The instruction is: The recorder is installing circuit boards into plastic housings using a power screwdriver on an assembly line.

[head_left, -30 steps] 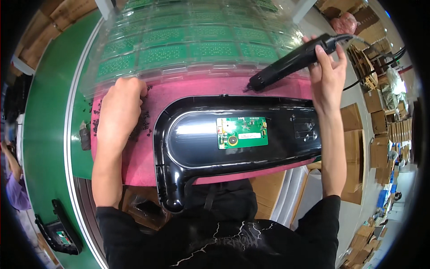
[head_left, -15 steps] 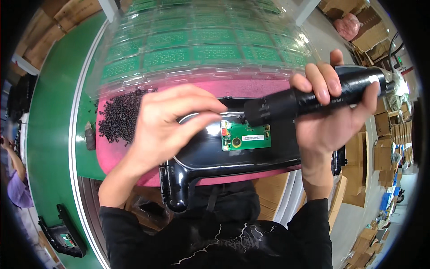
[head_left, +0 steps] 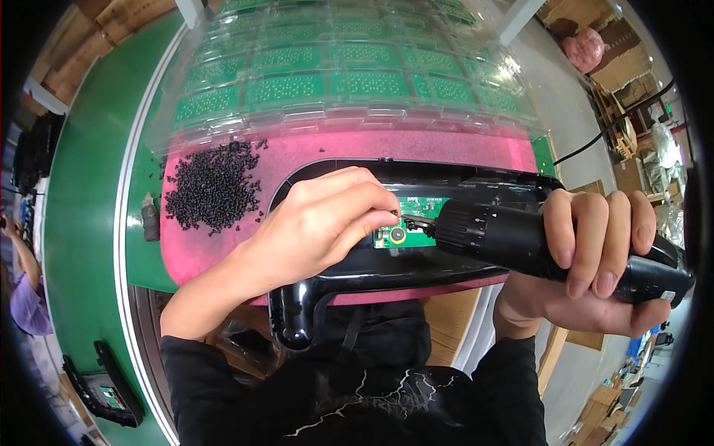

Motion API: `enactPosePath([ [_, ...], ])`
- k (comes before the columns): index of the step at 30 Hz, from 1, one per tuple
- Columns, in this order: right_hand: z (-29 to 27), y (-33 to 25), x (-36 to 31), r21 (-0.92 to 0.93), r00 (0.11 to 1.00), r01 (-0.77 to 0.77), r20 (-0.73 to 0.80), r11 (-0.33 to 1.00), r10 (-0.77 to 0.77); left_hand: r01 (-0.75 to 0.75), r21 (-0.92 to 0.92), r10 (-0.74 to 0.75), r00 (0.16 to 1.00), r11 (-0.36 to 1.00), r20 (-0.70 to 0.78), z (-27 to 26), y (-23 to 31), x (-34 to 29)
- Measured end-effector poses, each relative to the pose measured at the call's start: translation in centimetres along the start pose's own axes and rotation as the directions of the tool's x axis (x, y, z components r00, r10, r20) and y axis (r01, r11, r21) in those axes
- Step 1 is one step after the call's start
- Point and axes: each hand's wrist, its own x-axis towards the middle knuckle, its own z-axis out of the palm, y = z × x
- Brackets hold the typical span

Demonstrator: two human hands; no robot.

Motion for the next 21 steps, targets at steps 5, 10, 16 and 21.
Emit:
enactPosePath([
  [5,0.0,-0.2,-0.5,-0.048,0.999,-0.054,-0.005,0.997,0.054,-0.123,0.053,0.122,0.992,0.991,0.033,-0.2,0.3,0.4],
  [10,0.1,0.4,-1.1,-0.098,0.998,-0.049,-0.038,0.994,0.046,-0.146,0.163,0.13,0.986,0.976,0.105,0.1,0.3,0.4],
  [16,-0.8,-0.1,-1.3,-0.103,0.997,-0.079,0.015,0.992,0.081,-0.004,0.086,0.0,0.999,0.996,0.053,0.3,0.1,-0.3],
  [21,-4.0,-2.2,-0.3,-0.251,0.976,-0.188,0.057,0.95,0.208,0.078,0.124,-0.087,0.994,0.989,0.069,0.5,0.3,-0.3],
])
